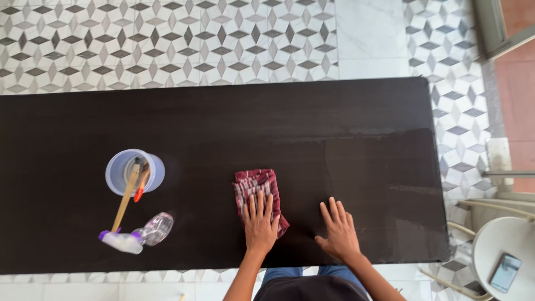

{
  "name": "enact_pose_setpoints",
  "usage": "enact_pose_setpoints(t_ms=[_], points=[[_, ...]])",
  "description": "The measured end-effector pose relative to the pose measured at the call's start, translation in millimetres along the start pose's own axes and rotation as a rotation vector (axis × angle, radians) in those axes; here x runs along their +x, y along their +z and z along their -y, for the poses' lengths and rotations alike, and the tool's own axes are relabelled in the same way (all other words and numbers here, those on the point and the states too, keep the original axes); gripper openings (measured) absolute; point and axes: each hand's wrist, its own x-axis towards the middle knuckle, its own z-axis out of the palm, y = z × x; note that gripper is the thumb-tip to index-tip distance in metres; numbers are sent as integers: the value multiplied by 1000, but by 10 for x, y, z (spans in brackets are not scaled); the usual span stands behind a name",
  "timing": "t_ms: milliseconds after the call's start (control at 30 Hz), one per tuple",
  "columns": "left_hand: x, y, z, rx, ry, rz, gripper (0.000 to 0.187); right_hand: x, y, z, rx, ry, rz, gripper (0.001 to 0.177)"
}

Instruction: The person sprays liquid from a bottle onto a dark tabletop and wipes the surface with a cloth, covering different sections of the table.

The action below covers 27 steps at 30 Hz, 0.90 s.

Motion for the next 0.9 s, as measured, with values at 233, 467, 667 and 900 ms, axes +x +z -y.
enact_pose_setpoints(t_ms=[233,467,667,900], points=[[98,-70,608,60,-221,-88,67,-20,36,-25,-27,-1,-5,107],[1228,-125,638,120,-299,-56,68,-13,9,-9,-4,-23,-8,106],[956,56,-80,26,1,-44,70,2,29,32,-26,39,25,106],[191,-104,33,-32,-13,69,69,32,58,-21,-16,12,15,107]])
